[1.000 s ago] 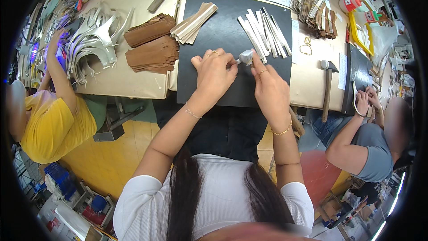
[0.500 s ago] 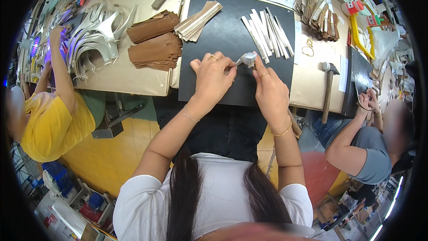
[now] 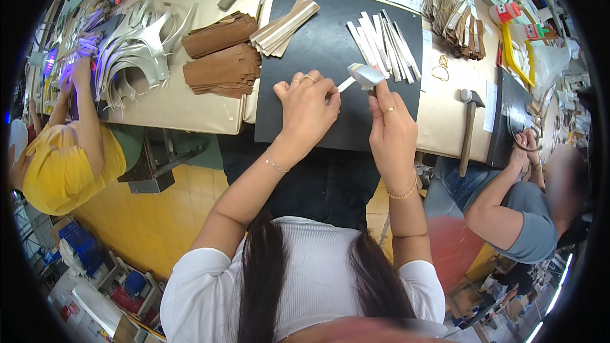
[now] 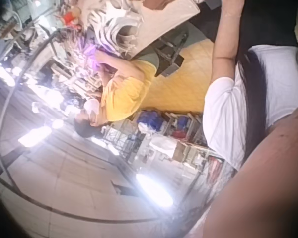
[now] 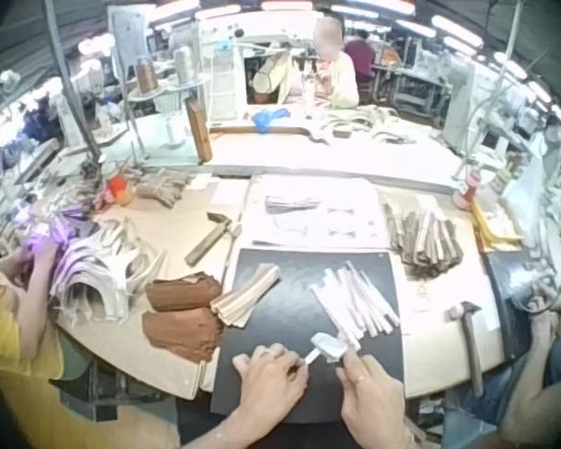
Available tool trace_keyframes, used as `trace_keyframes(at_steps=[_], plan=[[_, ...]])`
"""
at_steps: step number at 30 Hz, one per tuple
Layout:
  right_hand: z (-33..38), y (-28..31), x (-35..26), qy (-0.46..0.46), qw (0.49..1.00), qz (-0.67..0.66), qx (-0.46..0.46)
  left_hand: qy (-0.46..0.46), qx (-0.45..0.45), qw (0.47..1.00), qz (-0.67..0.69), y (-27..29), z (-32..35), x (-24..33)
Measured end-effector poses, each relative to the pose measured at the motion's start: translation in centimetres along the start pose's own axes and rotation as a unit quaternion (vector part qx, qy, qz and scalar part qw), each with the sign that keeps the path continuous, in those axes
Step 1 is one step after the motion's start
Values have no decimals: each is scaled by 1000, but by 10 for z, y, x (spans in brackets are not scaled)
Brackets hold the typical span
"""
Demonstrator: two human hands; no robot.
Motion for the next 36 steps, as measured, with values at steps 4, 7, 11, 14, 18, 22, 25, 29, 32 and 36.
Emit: trace_keyframes(at_steps=[4,7,11,14,18,22,25,29,32,36], plan=[[7,-8,-3,-46,992,77,-91,-15,8,1000,-17,0,2,-1],[8,-10,-2,-61,990,78,-100,-18,34,999,-6,3,9,-1],[7,-10,-1,-60,991,76,-95,8,25,1000,6,4,13,-3],[6,-10,-1,-61,991,74,-95,35,-22,998,40,3,11,-10],[7,-10,-1,-64,991,75,-91,35,-8,998,57,1,11,-11],[9,-12,0,-73,990,74,-91,27,31,998,42,-3,12,-6],[8,-11,0,-57,992,77,-77,22,38,999,29,-4,11,-4],[6,-7,-2,-29,997,63,-34,19,37,999,16,-3,10,-2],[9,-5,-8,-7,999,29,-12,19,32,999,14,-1,11,-2],[9,-8,-7,-15,995,75,-72,12,40,999,20,-1,10,-2]])
Point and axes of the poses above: each hand's wrist, its own z-axis away from the middle knuckle, its own y-axis out of the back of the hand, x = y × z, the point moved 2 cm from there along -z, towards the middle knuckle, and after that the axes turned 14 degrees about -z, right-handed, at the moved point
